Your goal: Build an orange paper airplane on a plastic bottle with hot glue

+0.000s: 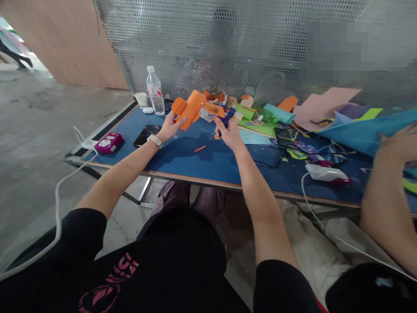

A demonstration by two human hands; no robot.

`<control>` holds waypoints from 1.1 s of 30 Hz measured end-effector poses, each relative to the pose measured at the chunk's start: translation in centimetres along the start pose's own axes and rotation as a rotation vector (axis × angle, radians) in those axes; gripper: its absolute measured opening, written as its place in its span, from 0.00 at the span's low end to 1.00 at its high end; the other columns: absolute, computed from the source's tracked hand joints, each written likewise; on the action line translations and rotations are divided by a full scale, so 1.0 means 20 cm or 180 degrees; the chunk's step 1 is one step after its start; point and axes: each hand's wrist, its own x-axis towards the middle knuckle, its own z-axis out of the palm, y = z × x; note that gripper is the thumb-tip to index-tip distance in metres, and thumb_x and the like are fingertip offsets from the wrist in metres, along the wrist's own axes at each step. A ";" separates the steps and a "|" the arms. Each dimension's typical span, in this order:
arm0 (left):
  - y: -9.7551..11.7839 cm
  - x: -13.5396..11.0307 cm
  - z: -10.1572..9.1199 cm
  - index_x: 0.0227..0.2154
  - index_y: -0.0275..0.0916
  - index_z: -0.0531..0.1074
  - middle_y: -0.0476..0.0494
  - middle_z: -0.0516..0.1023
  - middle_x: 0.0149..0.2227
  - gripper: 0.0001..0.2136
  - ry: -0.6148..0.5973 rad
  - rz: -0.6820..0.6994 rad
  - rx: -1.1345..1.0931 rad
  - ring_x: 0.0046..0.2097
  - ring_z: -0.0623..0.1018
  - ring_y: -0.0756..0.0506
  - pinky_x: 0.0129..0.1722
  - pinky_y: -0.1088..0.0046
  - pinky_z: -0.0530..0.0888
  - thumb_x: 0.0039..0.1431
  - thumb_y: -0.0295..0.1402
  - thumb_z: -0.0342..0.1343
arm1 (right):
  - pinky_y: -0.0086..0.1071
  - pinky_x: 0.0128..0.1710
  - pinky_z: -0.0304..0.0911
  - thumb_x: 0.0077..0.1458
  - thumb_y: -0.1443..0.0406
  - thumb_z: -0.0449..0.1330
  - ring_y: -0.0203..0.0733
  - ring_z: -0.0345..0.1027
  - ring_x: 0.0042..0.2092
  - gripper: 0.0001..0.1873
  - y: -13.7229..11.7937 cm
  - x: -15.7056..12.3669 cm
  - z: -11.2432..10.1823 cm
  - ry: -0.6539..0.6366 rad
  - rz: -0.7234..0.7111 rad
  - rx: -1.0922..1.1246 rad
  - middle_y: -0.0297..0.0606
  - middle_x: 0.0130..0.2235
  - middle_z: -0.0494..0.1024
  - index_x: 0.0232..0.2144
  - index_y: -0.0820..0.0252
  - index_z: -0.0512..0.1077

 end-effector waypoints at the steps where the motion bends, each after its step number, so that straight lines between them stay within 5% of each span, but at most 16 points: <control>1: 0.01 -0.01 0.01 0.67 0.41 0.82 0.24 0.81 0.72 0.39 -0.0049 -0.0027 0.0009 0.76 0.81 0.25 0.80 0.39 0.76 0.58 0.55 0.81 | 0.45 0.32 0.73 0.55 0.11 0.56 0.49 0.70 0.30 0.51 -0.01 -0.01 0.02 -0.0044 -0.0033 -0.0044 0.33 0.26 0.72 0.45 0.45 0.76; 8: 0.03 -0.04 0.03 0.64 0.40 0.84 0.28 0.87 0.66 0.37 -0.0384 0.0031 0.0305 0.70 0.86 0.24 0.78 0.31 0.78 0.59 0.58 0.80 | 0.48 0.33 0.78 0.57 0.10 0.52 0.45 0.73 0.27 0.52 -0.03 -0.01 0.19 -0.0040 -0.0266 -0.0010 0.42 0.38 0.85 0.40 0.48 0.75; 12: 0.05 -0.05 0.02 0.65 0.42 0.84 0.30 0.88 0.67 0.36 -0.0357 0.0046 0.0400 0.70 0.86 0.25 0.80 0.33 0.76 0.60 0.58 0.79 | 0.55 0.47 0.84 0.59 0.10 0.47 0.57 0.82 0.35 0.53 -0.01 0.00 0.25 -0.0157 -0.0246 -0.0419 0.44 0.30 0.80 0.36 0.48 0.75; 16: 0.07 -0.05 0.01 0.65 0.42 0.85 0.30 0.88 0.68 0.35 -0.0445 0.0157 0.0597 0.71 0.85 0.25 0.81 0.37 0.75 0.62 0.58 0.78 | 0.60 0.58 0.83 0.60 0.10 0.45 0.67 0.87 0.46 0.55 0.01 -0.01 0.26 -0.0249 -0.0337 -0.0687 0.50 0.34 0.83 0.37 0.49 0.79; 23: 0.00 -0.04 -0.02 0.69 0.39 0.83 0.29 0.90 0.62 0.37 -0.0578 0.0470 0.1146 0.64 0.87 0.27 0.75 0.40 0.79 0.69 0.62 0.72 | 0.63 0.54 0.85 0.60 0.11 0.43 0.65 0.85 0.39 0.58 0.05 -0.01 0.27 -0.0145 -0.0374 -0.0744 0.47 0.27 0.80 0.38 0.50 0.83; 33: -0.01 -0.01 -0.07 0.75 0.36 0.78 0.24 0.86 0.67 0.39 -0.0806 0.1064 0.2069 0.67 0.86 0.27 0.74 0.43 0.80 0.78 0.62 0.63 | 0.60 0.48 0.85 0.67 0.15 0.50 0.56 0.79 0.30 0.48 0.08 -0.01 0.28 -0.0045 -0.0716 -0.0429 0.41 0.21 0.72 0.25 0.46 0.68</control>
